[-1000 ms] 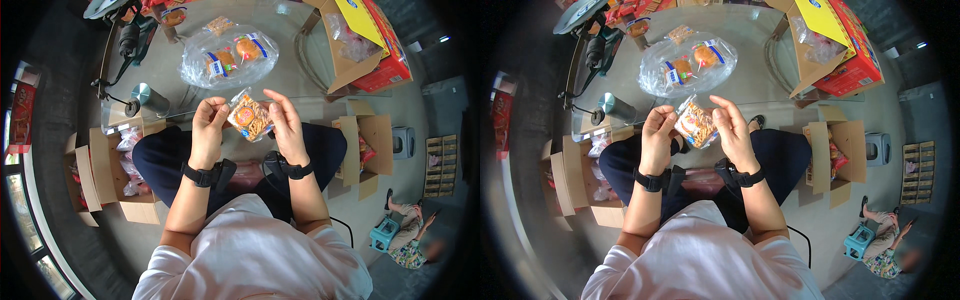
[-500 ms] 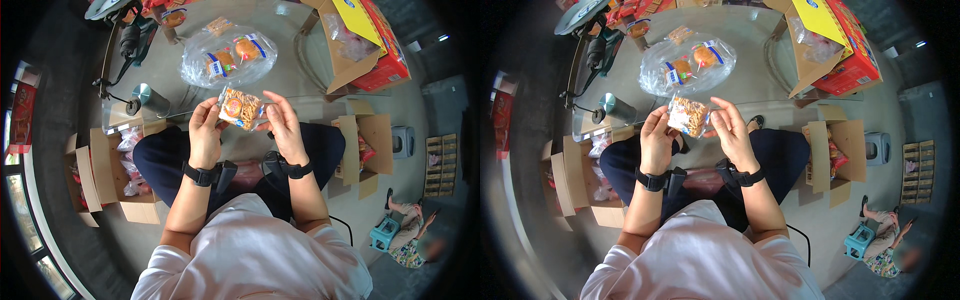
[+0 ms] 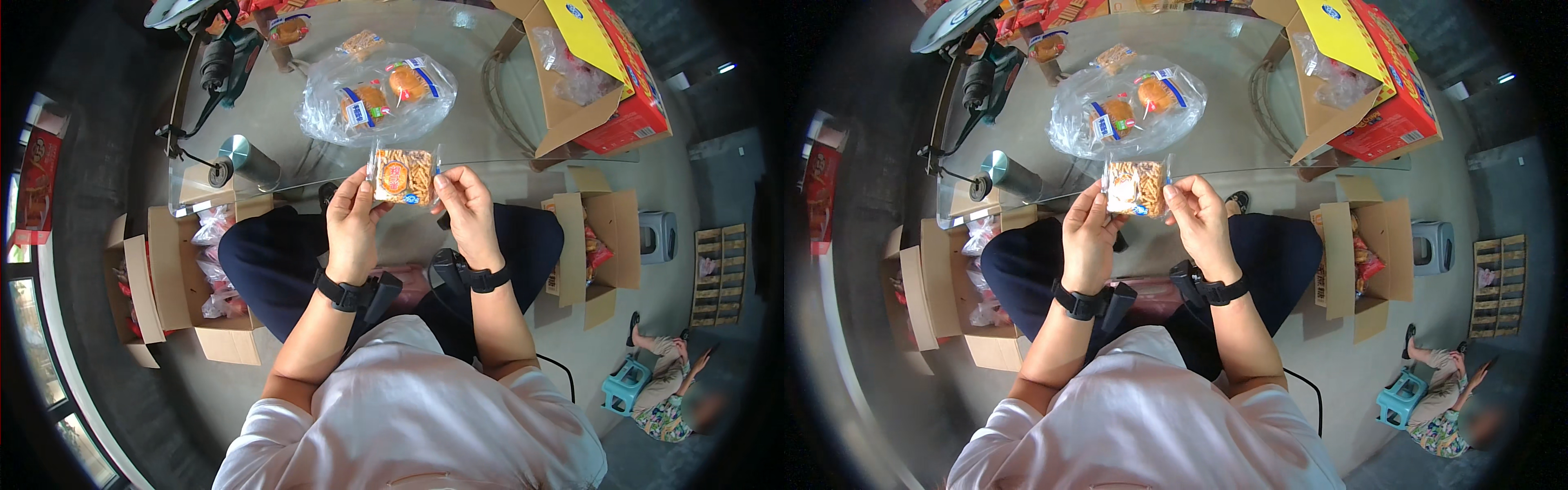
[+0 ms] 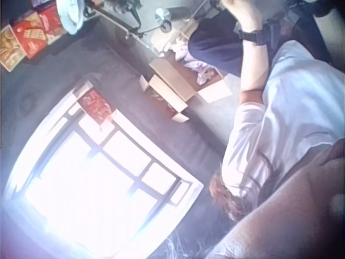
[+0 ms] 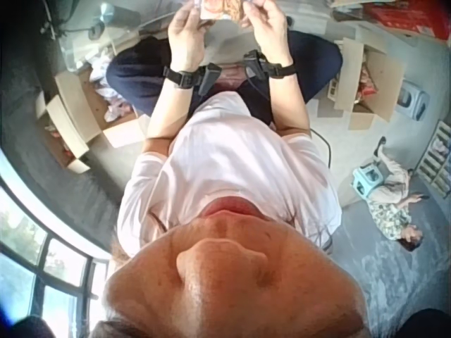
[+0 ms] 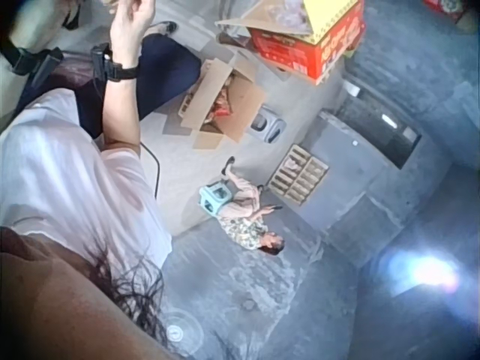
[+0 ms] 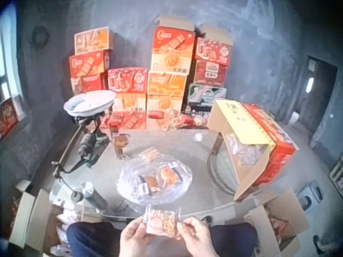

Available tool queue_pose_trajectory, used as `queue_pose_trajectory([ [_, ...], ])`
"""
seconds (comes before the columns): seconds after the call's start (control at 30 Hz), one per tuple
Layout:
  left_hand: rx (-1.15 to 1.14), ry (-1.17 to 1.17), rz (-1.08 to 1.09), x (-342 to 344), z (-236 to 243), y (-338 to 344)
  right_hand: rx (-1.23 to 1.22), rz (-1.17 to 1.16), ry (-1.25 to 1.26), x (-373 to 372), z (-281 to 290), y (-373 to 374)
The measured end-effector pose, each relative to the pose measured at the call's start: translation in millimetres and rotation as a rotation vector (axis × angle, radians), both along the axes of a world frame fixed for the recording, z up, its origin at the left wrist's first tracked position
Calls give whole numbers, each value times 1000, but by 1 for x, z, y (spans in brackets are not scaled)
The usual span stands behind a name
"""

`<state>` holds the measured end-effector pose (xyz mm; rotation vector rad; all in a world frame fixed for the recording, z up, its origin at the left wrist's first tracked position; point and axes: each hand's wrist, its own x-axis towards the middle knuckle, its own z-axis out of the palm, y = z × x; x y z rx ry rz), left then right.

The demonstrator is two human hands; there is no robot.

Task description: Packing individual packaged snacks into a larger plastic bag.

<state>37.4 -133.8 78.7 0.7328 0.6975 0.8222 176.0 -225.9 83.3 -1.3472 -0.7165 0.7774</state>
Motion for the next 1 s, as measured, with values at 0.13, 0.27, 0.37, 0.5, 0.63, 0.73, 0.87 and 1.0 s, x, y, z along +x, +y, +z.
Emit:
queue_pose_trajectory([
  [0.13, -17, -13, 11, 5, -2, -8, 123, -99, 102, -6, 5, 6],
  [0.27, 101, -4, -44, 15, -3, -20, 129, -26, 127, -9, 9, 9],
  [0.37, 385, 198, -162, 16, -2, -6, 163, -91, 159, -1, 9, 12],
  [0.5, 766, 414, -11, 23, 8, 45, 119, -215, 56, 30, 2, 15],
  [0.63, 1059, 535, 73, 48, 34, 91, 128, -294, -18, 58, 14, 34],
  [0.73, 1195, 611, 52, 75, 34, 117, 255, -302, -87, 71, 22, 73],
  [0.87, 1312, 923, -141, 106, 9, 139, 438, -227, 57, 79, 27, 143],
  [1.0, 1518, 1163, -265, 99, -25, 145, 223, -103, 186, 92, -11, 187],
])
